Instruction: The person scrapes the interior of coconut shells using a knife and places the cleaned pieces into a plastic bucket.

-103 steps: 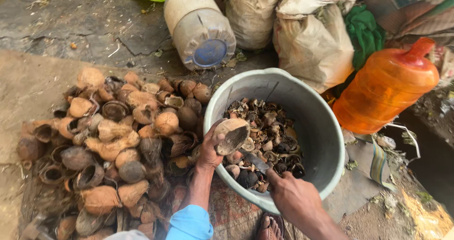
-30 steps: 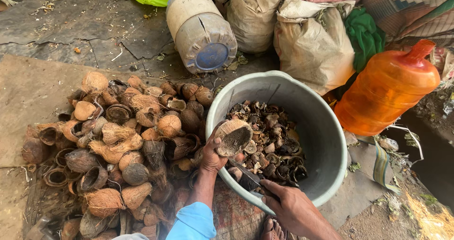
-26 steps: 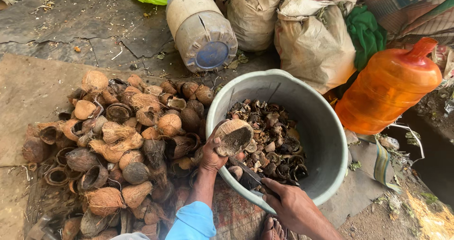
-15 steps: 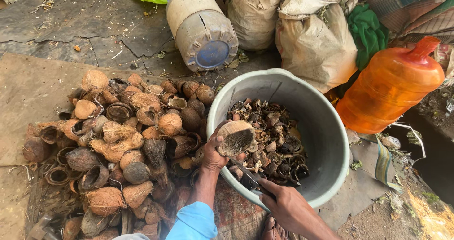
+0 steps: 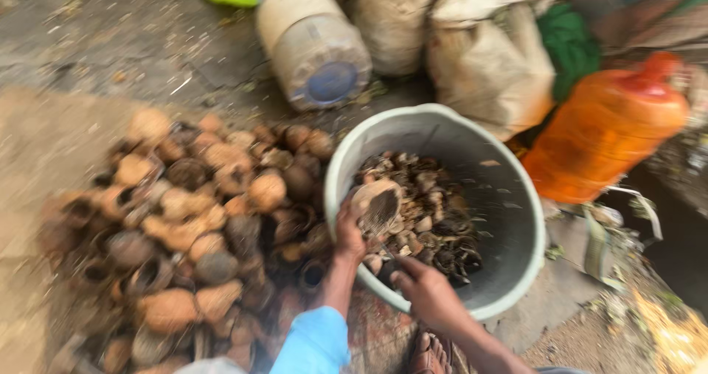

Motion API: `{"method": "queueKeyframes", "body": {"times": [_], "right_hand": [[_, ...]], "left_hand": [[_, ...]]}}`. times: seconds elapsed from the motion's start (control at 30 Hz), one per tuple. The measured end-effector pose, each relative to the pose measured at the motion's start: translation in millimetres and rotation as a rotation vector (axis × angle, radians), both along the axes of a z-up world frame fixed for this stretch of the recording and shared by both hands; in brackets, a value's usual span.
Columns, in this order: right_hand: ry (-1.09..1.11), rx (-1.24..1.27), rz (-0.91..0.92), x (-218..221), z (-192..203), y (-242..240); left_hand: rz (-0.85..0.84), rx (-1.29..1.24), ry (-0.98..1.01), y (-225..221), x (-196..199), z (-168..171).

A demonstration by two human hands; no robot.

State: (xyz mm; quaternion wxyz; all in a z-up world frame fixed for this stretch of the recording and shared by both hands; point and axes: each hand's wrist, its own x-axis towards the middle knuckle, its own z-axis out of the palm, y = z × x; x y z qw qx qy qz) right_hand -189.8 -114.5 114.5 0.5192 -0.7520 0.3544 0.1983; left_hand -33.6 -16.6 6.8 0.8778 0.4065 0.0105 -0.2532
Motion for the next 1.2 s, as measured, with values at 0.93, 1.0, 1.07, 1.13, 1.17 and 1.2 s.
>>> {"method": "queueKeyframes", "body": {"times": [0.93, 1.0, 1.07, 1.13, 1.17, 1.2], "right_hand": [[-0.081, -0.406, 0.386, -2, -16, -11], [-0.122, -0.302, 0.329, 0, -5, -26], [-0.061, -0.330, 0.353, -6, 7, -39], [-0.051, -0.339, 0.390, -10, 16, -45], [-0.067, -0.328, 0.404, -15, 19, -45], [-0.084, -0.317, 0.418, -20, 20, -43]], "left_hand": [[0.031, 0.001, -0.083, -12, 15, -20], [0.042, 0.029, -0.123, -7, 13, -26], [0.028, -0.001, -0.137, -8, 14, -28], [0.019, -0.079, -0.116, -6, 14, -30], [0.022, -0.085, -0.110, -4, 12, -32], [0.024, -0.091, -0.103, -2, 11, -33]]}}
